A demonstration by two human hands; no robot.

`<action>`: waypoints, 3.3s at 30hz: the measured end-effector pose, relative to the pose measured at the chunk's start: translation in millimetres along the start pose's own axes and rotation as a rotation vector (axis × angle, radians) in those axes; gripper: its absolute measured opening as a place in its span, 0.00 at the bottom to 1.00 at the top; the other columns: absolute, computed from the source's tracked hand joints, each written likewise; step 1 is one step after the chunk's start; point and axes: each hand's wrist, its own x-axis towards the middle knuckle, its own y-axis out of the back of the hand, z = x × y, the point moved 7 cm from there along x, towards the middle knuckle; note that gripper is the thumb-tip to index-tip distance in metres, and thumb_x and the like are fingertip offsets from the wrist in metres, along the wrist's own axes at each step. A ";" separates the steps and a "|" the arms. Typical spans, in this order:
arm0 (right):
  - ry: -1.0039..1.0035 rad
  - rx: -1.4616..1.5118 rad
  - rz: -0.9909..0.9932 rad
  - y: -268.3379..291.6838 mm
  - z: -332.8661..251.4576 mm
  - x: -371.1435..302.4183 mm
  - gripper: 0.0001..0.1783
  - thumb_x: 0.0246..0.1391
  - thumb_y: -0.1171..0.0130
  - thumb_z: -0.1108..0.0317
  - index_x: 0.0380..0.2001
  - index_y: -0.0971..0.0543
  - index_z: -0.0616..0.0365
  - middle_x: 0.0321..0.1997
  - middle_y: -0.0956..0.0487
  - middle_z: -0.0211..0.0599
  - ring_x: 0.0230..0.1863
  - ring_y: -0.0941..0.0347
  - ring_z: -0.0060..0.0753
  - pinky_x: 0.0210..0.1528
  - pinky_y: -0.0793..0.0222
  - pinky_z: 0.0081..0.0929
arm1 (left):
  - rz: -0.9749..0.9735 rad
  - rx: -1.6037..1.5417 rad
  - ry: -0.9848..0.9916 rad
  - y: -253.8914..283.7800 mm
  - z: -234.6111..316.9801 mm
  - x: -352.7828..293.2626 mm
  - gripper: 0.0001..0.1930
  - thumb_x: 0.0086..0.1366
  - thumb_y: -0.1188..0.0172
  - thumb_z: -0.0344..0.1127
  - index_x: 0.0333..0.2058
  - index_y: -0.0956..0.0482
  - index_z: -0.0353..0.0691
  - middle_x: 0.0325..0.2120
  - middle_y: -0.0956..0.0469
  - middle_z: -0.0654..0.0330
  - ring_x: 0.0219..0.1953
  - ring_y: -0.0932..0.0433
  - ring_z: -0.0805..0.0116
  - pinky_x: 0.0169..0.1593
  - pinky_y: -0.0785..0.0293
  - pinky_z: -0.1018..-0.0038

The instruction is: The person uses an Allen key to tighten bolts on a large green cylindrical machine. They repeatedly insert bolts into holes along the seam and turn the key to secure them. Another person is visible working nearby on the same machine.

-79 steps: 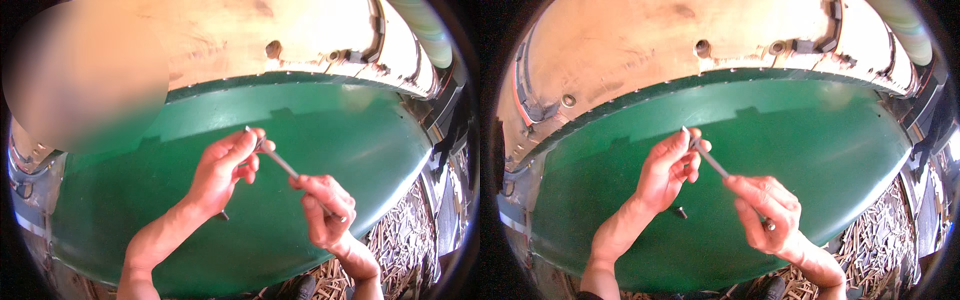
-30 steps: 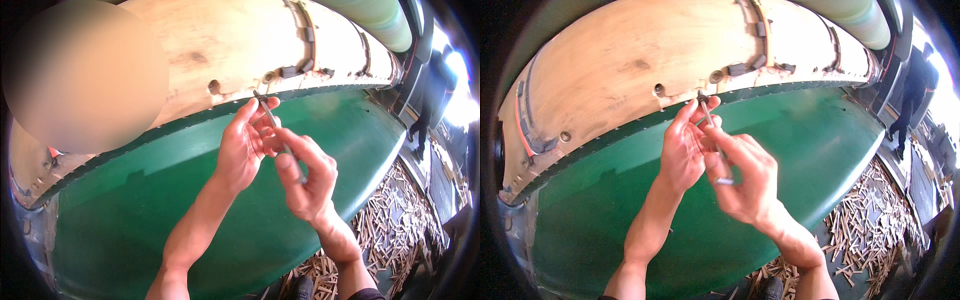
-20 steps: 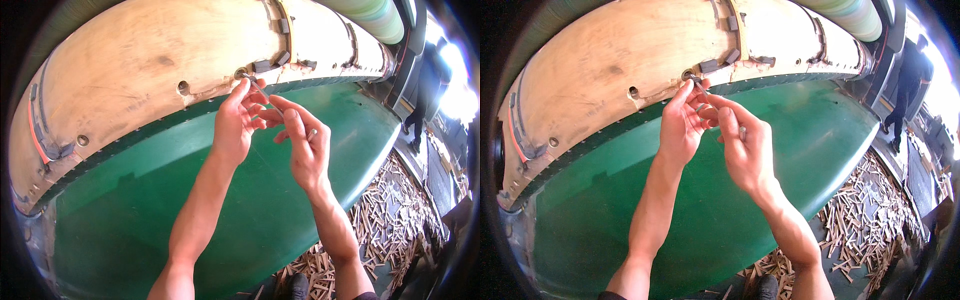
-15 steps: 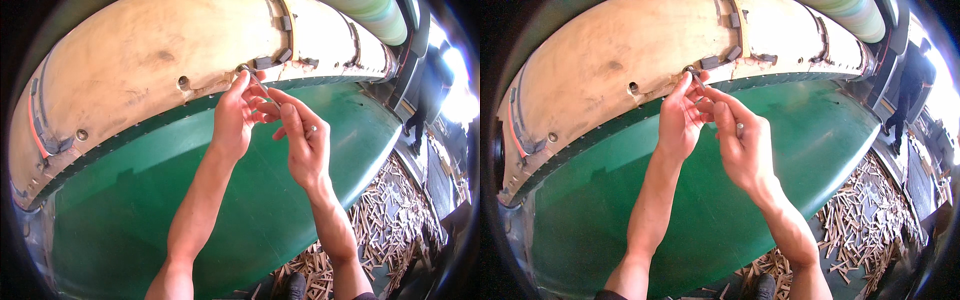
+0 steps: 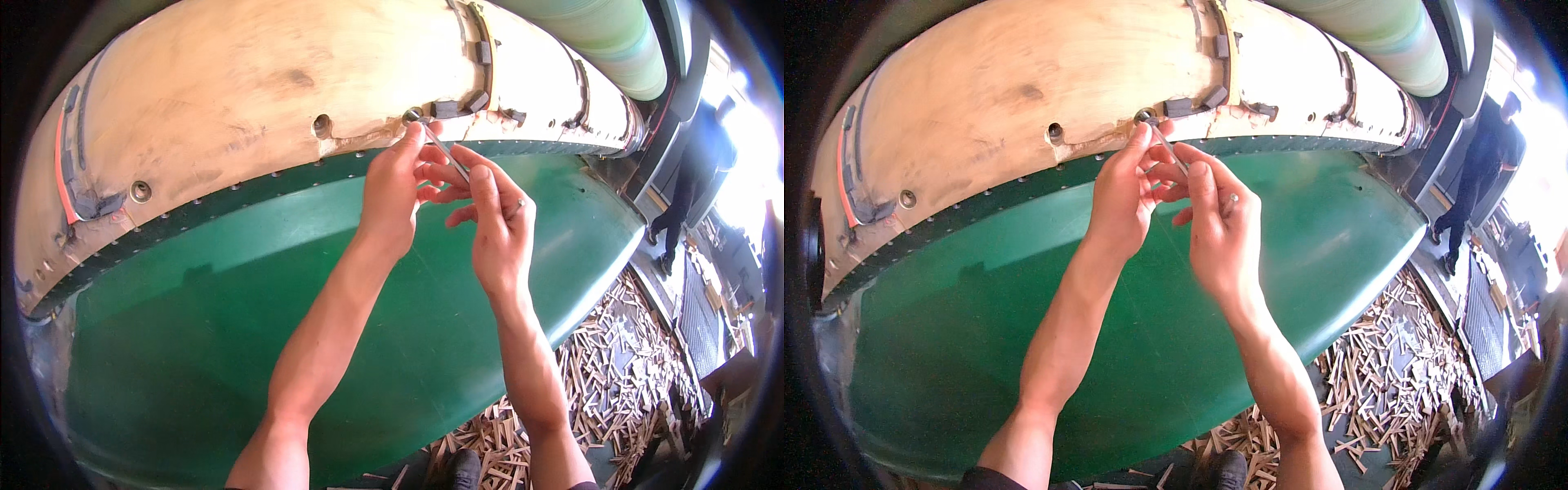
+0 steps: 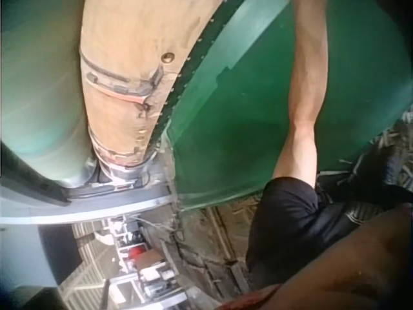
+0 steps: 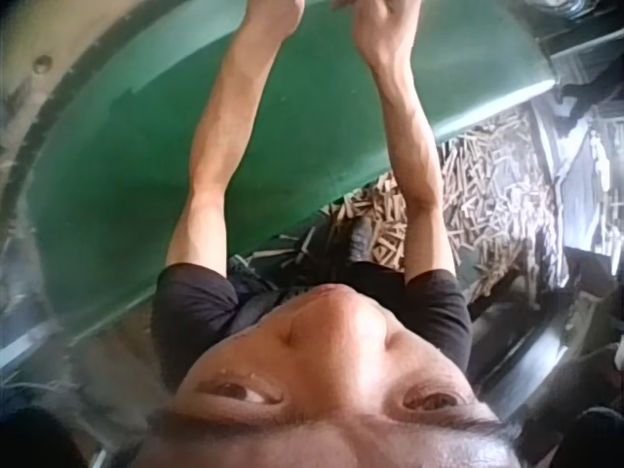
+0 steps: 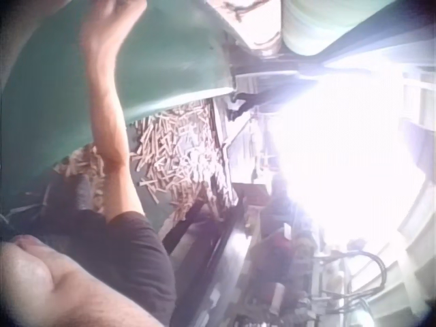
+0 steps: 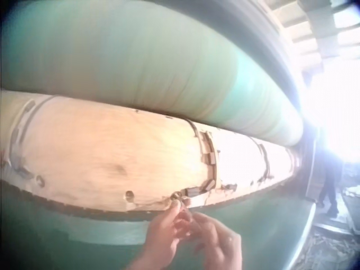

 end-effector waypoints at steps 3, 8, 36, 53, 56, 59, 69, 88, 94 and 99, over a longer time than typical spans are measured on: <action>-0.007 0.043 0.047 -0.2 3.1 4.1 0.23 0.74 0.55 0.59 0.57 0.24 0.67 0.43 0.14 0.37 0.36 0.22 0.19 0.32 0.31 0.17 | -0.102 -0.052 0.016 -11.8 1.3 -5.2 0.20 0.76 0.51 0.47 0.54 0.26 0.38 0.32 0.21 0.66 0.28 0.24 0.75 0.29 0.35 0.77; -0.290 0.307 0.093 -2.9 15.4 1.3 0.22 0.73 0.55 0.58 0.59 0.24 0.60 0.38 0.15 0.32 0.30 0.26 0.19 0.29 0.33 0.19 | -0.191 -0.098 0.172 -16.4 -3.5 -12.4 0.18 0.74 0.50 0.47 0.54 0.26 0.43 0.40 0.18 0.61 0.30 0.23 0.73 0.29 0.34 0.77; -0.848 0.145 -0.102 29.9 -20.7 -12.9 0.31 0.71 0.55 0.46 0.32 0.20 0.65 0.18 0.24 0.40 0.18 0.27 0.35 0.22 0.34 0.28 | -0.227 -0.435 0.125 -23.2 -10.2 -0.2 0.14 0.67 0.35 0.48 0.40 0.17 0.45 0.37 0.19 0.68 0.41 0.24 0.76 0.39 0.26 0.77; 0.709 -1.434 -0.834 -32.7 -107.3 18.9 0.10 0.53 0.34 0.68 0.40 0.17 0.55 0.28 0.20 0.32 0.26 0.23 0.30 0.24 0.27 0.28 | -0.091 -0.633 0.164 -27.4 -19.5 9.1 0.16 0.63 0.31 0.52 0.35 0.21 0.45 0.30 0.21 0.67 0.31 0.25 0.80 0.36 0.24 0.79; -0.321 -0.632 -0.247 5.8 -73.3 36.3 0.13 0.64 0.42 0.60 0.43 0.18 0.57 0.28 0.19 0.34 0.28 0.23 0.27 0.25 0.30 0.24 | -0.237 -0.678 0.116 -35.4 -10.5 -3.3 0.20 0.74 0.45 0.49 0.52 0.23 0.39 0.43 0.20 0.60 0.41 0.24 0.75 0.42 0.22 0.73; -0.619 -0.381 -0.168 10.7 -60.9 29.4 0.14 0.69 0.51 0.62 0.50 0.24 0.58 0.30 0.18 0.38 0.27 0.22 0.26 0.26 0.28 0.21 | -0.316 -0.750 0.112 -37.9 -7.5 -3.7 0.19 0.75 0.47 0.46 0.54 0.24 0.37 0.46 0.20 0.58 0.42 0.24 0.74 0.42 0.22 0.72; 0.745 -1.418 -0.544 -38.9 -123.7 17.6 0.15 0.43 0.25 0.68 0.37 0.15 0.54 0.27 0.17 0.31 0.25 0.21 0.28 0.28 0.25 0.24 | -0.100 -0.805 0.209 -37.5 -21.2 2.8 0.15 0.62 0.29 0.49 0.33 0.16 0.43 0.29 0.19 0.68 0.27 0.26 0.80 0.38 0.23 0.79; -0.310 -0.997 -0.270 18.0 -98.9 53.3 0.15 0.62 0.39 0.59 0.43 0.18 0.59 0.30 0.16 0.36 0.27 0.20 0.24 0.28 0.26 0.25 | -0.186 -0.852 0.132 -45.4 -18.5 3.8 0.13 0.70 0.39 0.44 0.44 0.19 0.42 0.40 0.16 0.63 0.35 0.22 0.76 0.44 0.23 0.74; 0.745 -1.557 -0.762 -50.5 -134.3 21.7 0.10 0.58 0.34 0.69 0.39 0.16 0.63 0.31 0.16 0.38 0.29 0.19 0.28 0.33 0.23 0.25 | -0.073 -0.844 0.195 -44.7 -26.0 12.2 0.11 0.66 0.32 0.45 0.33 0.16 0.44 0.32 0.16 0.66 0.30 0.24 0.79 0.38 0.23 0.77; -0.286 -0.767 -0.157 3.5 -104.5 52.2 0.15 0.66 0.43 0.60 0.38 0.19 0.63 0.24 0.18 0.36 0.20 0.22 0.28 0.28 0.25 0.23 | -0.129 -0.819 0.134 -48.7 -16.8 5.5 0.15 0.70 0.39 0.48 0.42 0.18 0.43 0.38 0.17 0.64 0.38 0.22 0.74 0.44 0.24 0.71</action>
